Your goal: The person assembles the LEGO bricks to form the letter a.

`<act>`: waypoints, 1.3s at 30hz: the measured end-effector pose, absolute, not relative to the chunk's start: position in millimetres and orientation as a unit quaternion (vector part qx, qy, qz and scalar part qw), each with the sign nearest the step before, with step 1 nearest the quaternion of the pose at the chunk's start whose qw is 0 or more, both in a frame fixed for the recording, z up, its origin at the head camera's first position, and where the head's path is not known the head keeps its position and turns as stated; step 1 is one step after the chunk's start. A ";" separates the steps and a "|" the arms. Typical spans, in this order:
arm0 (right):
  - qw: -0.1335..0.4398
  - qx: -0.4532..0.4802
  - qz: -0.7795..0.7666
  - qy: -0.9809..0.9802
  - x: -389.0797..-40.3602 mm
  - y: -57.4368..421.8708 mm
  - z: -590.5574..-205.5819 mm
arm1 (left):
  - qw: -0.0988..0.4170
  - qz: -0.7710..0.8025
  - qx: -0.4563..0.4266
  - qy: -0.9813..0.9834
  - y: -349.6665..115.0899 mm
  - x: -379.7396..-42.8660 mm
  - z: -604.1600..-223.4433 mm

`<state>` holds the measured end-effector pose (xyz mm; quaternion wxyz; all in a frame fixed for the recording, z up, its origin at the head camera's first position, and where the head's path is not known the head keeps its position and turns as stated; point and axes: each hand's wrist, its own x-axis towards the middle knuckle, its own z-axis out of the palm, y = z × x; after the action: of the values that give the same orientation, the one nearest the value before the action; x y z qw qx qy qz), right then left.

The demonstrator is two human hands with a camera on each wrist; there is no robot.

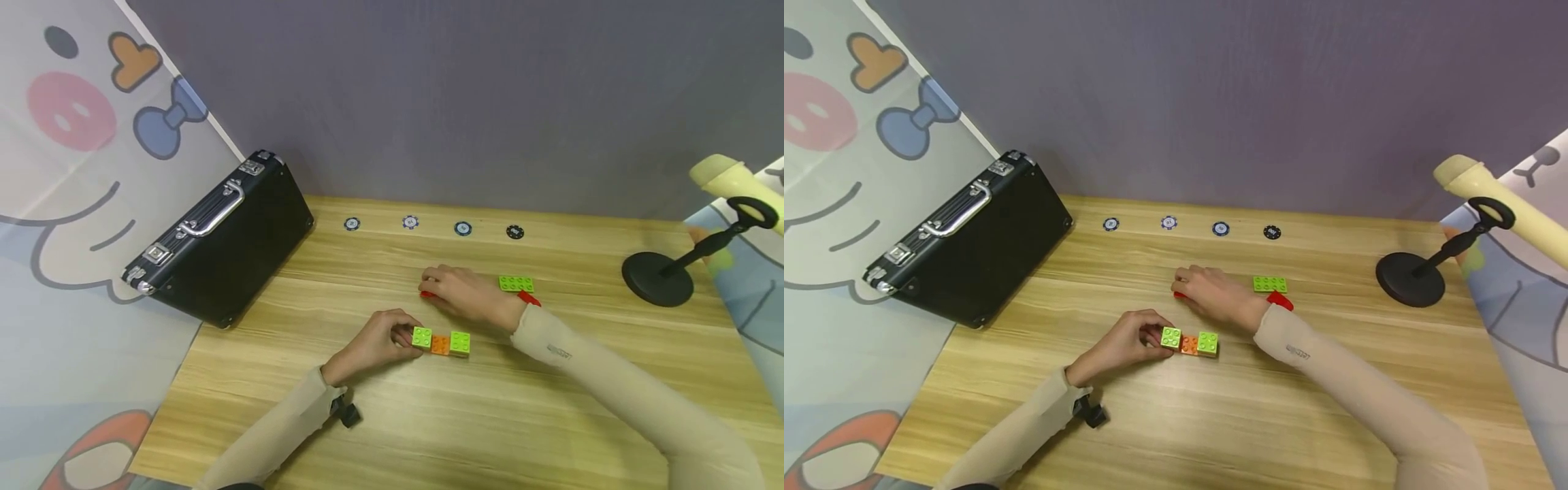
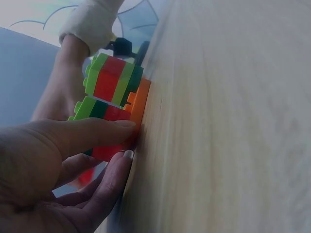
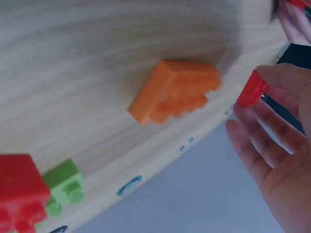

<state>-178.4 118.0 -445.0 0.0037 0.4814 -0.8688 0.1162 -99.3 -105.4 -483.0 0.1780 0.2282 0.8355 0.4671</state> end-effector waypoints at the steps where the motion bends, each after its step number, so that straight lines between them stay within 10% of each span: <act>1: 0.013 0.484 0.118 -0.867 -176.2 119.3 -442.1 | 0.178 0.468 0.228 0.835 -105.6 -99.4 -483.0; 11: 0.090 0.519 0.109 -0.843 -141.2 132.4 -410.5 | 0.179 0.471 0.229 0.833 -106.4 -104.8 -481.3; 39: 0.020 0.528 0.147 -0.836 -99.8 112.9 -421.1 | 0.169 0.476 0.242 0.828 -106.1 -100.7 -484.4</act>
<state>-99.8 112.9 -421.1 0.0195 0.5276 -0.8364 0.1474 -100.7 -106.1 -484.4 0.1689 0.2422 0.8281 0.4765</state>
